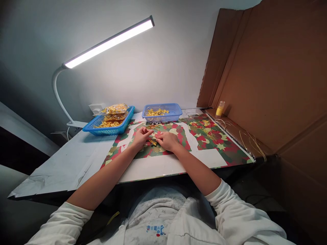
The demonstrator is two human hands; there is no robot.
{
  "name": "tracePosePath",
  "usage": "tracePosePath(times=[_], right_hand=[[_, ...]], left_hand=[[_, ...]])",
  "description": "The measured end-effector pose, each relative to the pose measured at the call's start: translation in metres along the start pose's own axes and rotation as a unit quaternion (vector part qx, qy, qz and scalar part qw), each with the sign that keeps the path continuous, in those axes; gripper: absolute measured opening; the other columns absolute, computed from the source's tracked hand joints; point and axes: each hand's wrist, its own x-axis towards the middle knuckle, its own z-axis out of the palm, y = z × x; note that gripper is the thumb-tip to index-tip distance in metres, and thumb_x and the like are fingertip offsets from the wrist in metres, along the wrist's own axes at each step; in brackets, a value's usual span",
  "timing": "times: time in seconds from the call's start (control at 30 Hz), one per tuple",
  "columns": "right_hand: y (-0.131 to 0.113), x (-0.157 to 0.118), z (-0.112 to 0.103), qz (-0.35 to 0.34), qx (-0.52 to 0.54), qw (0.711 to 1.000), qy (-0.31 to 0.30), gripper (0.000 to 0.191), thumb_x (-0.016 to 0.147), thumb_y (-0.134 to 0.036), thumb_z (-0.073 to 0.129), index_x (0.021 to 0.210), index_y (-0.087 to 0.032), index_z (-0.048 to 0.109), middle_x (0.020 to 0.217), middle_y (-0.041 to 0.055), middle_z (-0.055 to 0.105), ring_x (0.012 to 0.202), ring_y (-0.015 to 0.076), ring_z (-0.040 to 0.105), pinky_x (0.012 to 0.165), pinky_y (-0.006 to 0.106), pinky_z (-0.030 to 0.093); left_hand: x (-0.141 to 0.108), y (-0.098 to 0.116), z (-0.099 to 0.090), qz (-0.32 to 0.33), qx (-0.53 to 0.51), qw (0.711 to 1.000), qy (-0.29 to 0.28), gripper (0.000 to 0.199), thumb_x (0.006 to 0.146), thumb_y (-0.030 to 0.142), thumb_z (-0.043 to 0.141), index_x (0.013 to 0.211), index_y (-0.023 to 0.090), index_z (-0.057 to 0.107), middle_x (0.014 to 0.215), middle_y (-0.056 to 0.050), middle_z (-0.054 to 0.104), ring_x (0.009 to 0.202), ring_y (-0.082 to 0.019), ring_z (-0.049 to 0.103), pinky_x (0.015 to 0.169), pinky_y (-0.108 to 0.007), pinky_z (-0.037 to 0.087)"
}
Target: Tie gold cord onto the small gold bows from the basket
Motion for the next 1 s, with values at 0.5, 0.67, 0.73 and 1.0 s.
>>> tracePosePath(times=[0.5,0.67,0.73,1.0], right_hand=[[0.003,0.002,0.004,-0.005,0.012,1.0,0.014,0.029,0.091,-0.036,0.048,0.096,-0.03,0.077,0.105,0.0002,0.071,0.101,0.0191,0.061,0.063,0.026,0.037],[0.004,0.002,0.005,-0.008,0.028,0.999,0.02,0.027,0.09,-0.034,0.05,0.093,-0.03,0.077,0.104,-0.001,0.072,0.103,0.0186,0.061,0.063,0.026,0.037],[0.006,0.003,0.006,-0.007,0.036,0.999,0.027,0.028,0.09,-0.034,0.049,0.091,-0.03,0.077,0.101,-0.0004,0.072,0.096,0.0176,0.062,0.062,0.026,0.036],[0.018,0.006,-0.004,0.091,0.071,0.991,0.065,0.031,0.09,-0.038,0.048,0.095,-0.026,0.075,0.101,0.002,0.07,0.091,0.0172,0.06,0.069,0.025,0.039]], left_hand=[[0.003,-0.003,-0.002,0.003,0.007,1.0,-0.008,0.054,0.052,0.041,0.08,0.066,0.022,0.031,0.067,0.003,0.059,0.064,-0.013,0.057,0.052,-0.024,0.047],[0.002,-0.005,-0.002,0.012,0.008,1.0,-0.005,0.054,0.053,0.042,0.08,0.065,0.022,0.032,0.066,0.003,0.06,0.062,-0.012,0.056,0.052,-0.023,0.047],[0.002,-0.005,-0.002,0.013,0.007,1.0,-0.005,0.055,0.052,0.042,0.081,0.065,0.022,0.032,0.065,0.003,0.059,0.061,-0.012,0.056,0.051,-0.023,0.048],[0.016,-0.002,-0.011,0.072,-0.001,0.994,0.084,0.049,0.058,0.038,0.075,0.065,0.022,0.029,0.07,0.001,0.062,0.062,-0.012,0.056,0.053,-0.022,0.043]])
